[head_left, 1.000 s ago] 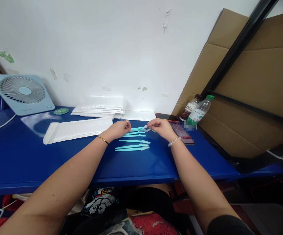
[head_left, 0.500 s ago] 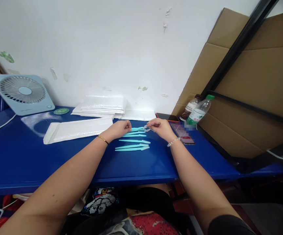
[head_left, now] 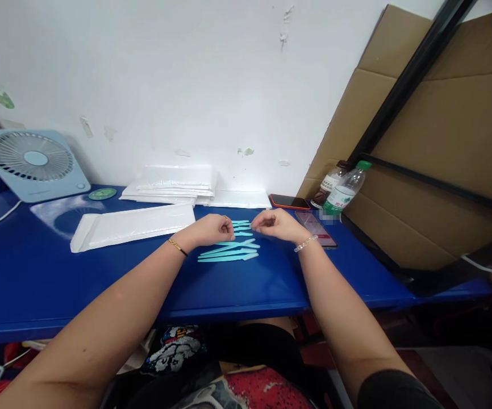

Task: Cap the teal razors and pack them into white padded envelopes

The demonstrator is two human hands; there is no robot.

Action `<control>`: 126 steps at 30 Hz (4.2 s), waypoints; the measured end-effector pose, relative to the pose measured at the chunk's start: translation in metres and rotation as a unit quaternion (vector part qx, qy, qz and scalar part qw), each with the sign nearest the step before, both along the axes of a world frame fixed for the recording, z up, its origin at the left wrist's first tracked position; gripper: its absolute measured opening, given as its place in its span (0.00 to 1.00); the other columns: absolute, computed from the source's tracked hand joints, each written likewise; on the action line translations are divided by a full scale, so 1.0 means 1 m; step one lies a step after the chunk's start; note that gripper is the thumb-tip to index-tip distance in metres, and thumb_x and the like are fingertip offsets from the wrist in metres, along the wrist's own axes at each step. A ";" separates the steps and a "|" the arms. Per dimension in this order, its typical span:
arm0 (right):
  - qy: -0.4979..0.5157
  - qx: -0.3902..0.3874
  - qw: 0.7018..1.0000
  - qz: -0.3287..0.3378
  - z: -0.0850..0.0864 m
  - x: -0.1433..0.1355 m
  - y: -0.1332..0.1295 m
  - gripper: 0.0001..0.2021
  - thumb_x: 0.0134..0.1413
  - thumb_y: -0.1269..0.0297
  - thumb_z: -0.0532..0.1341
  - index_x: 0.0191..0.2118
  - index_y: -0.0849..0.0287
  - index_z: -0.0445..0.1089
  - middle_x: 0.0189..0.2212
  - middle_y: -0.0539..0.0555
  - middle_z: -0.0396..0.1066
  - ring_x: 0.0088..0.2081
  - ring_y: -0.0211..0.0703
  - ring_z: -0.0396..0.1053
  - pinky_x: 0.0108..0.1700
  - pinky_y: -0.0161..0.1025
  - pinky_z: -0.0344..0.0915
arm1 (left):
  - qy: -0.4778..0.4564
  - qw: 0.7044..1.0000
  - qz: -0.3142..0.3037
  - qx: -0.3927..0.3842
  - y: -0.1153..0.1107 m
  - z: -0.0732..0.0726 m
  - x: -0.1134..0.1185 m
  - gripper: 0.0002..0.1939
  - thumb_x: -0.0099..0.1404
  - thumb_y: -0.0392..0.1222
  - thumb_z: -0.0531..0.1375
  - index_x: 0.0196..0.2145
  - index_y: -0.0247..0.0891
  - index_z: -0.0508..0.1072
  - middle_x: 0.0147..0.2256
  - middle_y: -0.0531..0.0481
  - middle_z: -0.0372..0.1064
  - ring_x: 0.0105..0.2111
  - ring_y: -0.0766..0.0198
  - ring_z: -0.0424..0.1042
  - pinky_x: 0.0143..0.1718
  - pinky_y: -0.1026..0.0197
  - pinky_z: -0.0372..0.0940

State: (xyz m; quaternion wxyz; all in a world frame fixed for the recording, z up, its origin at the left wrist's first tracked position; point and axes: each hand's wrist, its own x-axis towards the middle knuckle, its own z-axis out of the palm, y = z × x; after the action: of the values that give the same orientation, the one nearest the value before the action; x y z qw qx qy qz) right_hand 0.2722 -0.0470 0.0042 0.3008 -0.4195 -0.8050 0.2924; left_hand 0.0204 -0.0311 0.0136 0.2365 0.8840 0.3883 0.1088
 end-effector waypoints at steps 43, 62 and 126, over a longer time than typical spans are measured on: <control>-0.206 0.072 0.948 -0.231 0.005 0.037 0.006 0.06 0.44 0.73 0.63 0.31 0.59 0.76 0.31 0.52 0.74 0.32 0.39 0.69 0.35 0.33 0.62 | 0.090 0.975 0.073 0.190 0.013 -0.014 -0.002 0.12 0.59 0.45 0.56 0.39 0.40 0.74 0.38 0.48 0.73 0.37 0.59 0.71 0.33 0.63 0.60; -0.117 -0.016 0.988 -0.104 -0.011 0.014 0.012 0.10 0.48 0.60 0.63 0.34 0.60 0.77 0.30 0.51 0.76 0.31 0.39 0.71 0.35 0.32 0.63 | 0.084 0.982 0.075 0.154 0.008 -0.010 0.001 0.08 0.57 0.43 0.57 0.31 0.39 0.74 0.31 0.49 0.75 0.30 0.62 0.70 0.28 0.65 0.56; -0.043 0.061 0.987 -0.144 -0.010 0.012 0.012 0.09 0.57 0.63 0.55 0.37 0.61 0.69 0.28 0.52 0.72 0.28 0.36 0.67 0.33 0.33 0.63 | -0.043 0.985 0.141 0.094 0.022 -0.016 -0.008 0.11 0.60 0.47 0.54 0.33 0.38 0.71 0.31 0.49 0.73 0.30 0.62 0.71 0.27 0.64 0.60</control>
State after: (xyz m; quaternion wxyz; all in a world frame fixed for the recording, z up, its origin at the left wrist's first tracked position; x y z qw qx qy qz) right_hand 0.2843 -0.0352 -0.0061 0.3298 -0.5240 -0.7648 0.1779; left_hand 0.0122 -0.0087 -0.0022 0.1508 0.8332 0.4866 0.2149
